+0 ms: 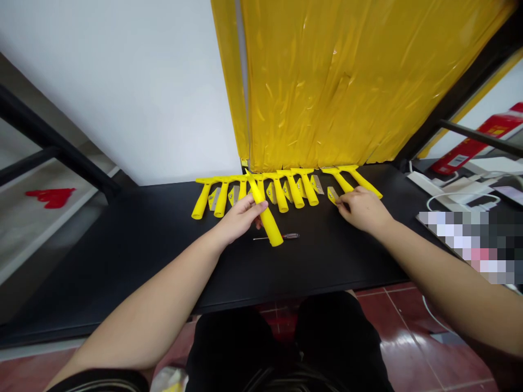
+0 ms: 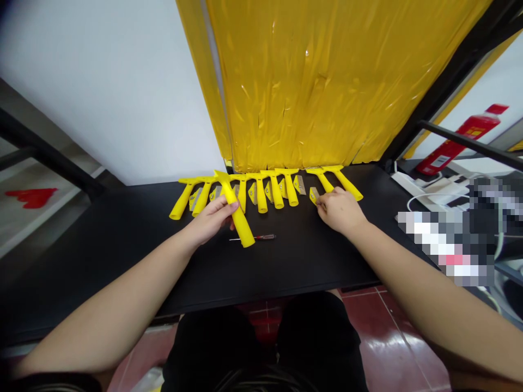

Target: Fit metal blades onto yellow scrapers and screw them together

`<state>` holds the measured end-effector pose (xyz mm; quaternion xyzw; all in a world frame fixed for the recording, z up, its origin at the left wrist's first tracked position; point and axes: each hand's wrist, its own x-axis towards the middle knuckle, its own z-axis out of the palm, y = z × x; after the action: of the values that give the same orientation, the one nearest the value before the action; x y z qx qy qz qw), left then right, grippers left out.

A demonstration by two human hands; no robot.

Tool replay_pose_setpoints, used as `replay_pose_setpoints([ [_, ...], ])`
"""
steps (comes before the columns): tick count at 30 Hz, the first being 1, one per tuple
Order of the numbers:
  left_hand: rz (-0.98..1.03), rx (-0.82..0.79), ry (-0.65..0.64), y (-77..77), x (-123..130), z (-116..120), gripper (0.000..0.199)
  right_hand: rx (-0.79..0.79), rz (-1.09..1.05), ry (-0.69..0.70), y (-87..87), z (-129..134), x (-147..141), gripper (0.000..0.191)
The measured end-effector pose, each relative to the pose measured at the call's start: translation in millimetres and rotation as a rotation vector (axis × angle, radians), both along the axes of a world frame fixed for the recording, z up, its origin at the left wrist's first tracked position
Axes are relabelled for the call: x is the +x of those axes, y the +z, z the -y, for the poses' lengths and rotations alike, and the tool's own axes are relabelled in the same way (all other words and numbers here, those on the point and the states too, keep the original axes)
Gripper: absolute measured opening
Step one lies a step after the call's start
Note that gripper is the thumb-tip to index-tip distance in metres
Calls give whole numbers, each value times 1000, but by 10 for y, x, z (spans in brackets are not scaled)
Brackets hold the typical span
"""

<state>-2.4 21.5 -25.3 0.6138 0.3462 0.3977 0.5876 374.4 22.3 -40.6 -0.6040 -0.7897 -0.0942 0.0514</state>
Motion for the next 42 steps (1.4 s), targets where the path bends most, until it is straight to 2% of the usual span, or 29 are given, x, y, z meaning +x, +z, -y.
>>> replay_pose_setpoints([
  [6,-42,-6,1,-8,-25,-16,40,58,-233,196,-50,788,-264,20],
  [8,-60,-16,11,-21,-39,-26,39,61,-311,271,-47,938,-393,21],
  [10,-77,-36,29,-33,-54,-36,37,34,-364,350,-29,978,-515,22],
  [13,-125,-49,65,-35,-80,-47,37,-53,-388,452,10,850,-653,21],
  [20,-212,6,68,-4,-127,-70,44,-233,-365,674,158,263,-869,14],
  [23,-216,-1,67,8,-115,-54,44,-358,-319,681,313,59,-970,7],
  [26,-215,-5,44,28,-93,-26,43,-478,-311,580,486,-76,-1062,18],
  [30,-227,-2,30,50,-83,-6,45,-588,-358,437,562,-104,-1172,21],
  [36,-245,-21,45,39,-87,-7,46,-565,-413,442,401,-14,-1251,19],
  [42,-274,-38,32,22,-92,-17,46,-540,-468,472,353,-16,-1230,14],
])
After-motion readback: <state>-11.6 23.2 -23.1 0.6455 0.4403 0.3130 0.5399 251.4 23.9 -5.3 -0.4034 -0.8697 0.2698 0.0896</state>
